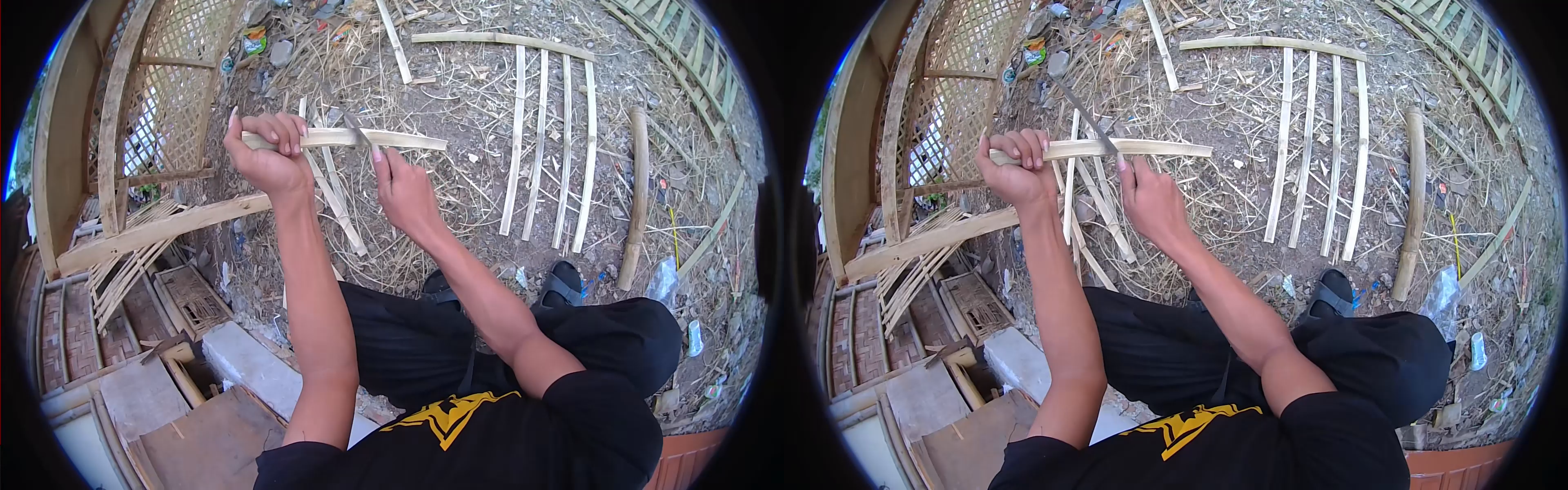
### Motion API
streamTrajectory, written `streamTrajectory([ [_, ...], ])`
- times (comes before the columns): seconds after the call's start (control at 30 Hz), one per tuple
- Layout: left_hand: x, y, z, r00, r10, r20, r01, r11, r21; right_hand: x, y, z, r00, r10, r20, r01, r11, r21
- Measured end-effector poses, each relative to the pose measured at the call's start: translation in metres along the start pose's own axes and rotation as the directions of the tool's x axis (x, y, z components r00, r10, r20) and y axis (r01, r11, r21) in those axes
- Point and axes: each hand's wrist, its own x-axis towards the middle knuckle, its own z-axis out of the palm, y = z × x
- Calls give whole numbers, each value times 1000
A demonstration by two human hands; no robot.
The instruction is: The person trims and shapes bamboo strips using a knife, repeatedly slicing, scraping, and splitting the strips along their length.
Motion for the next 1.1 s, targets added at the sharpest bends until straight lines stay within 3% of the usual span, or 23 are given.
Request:
streamTrajectory([
  [0.17,3,1,-7,1000,-3,-29,3,1000,8,9,61,7,993,75,-91,-85,990,-116],
  [0.3,-5,3,7,998,-7,55,5,999,49,4,20,-10,966,252,65,-258,959,118],
  [0.37,-7,4,14,994,5,105,-10,999,43,3,17,-4,995,91,-46,-88,994,64],
  [0.4,-8,3,13,994,1,108,-6,999,47,2,26,-1,995,84,-57,-80,994,71],
  [0.5,-5,3,5,997,0,78,-4,999,40,4,80,3,979,181,-95,-183,983,-8],
  [0.57,-1,2,-1,997,-26,72,27,1000,-15,10,91,4,986,120,-118,-121,993,2],
  [0.63,-6,3,5,996,-29,85,29,1000,2,9,64,-2,976,218,2,-216,969,124],
  [0.67,-7,3,11,995,-17,100,15,1000,20,7,49,-1,992,124,-32,-120,988,92],
  [0.77,-7,1,13,994,-8,109,3,999,46,-2,20,-5,997,79,-3,-78,991,109],
  [0.83,-7,3,10,995,1,101,-6,999,47,-1,67,10,997,64,-38,-59,992,114],
  [0.9,-6,4,4,998,-11,59,10,1000,15,3,106,6,973,188,-136,-203,974,-104],
  [1.03,-10,2,5,996,-36,78,36,999,-4,5,83,5,965,241,-105,-237,970,52],
  [1.1,-9,2,13,994,-11,107,7,999,39,0,39,-4,997,67,-31,-62,987,145],
])
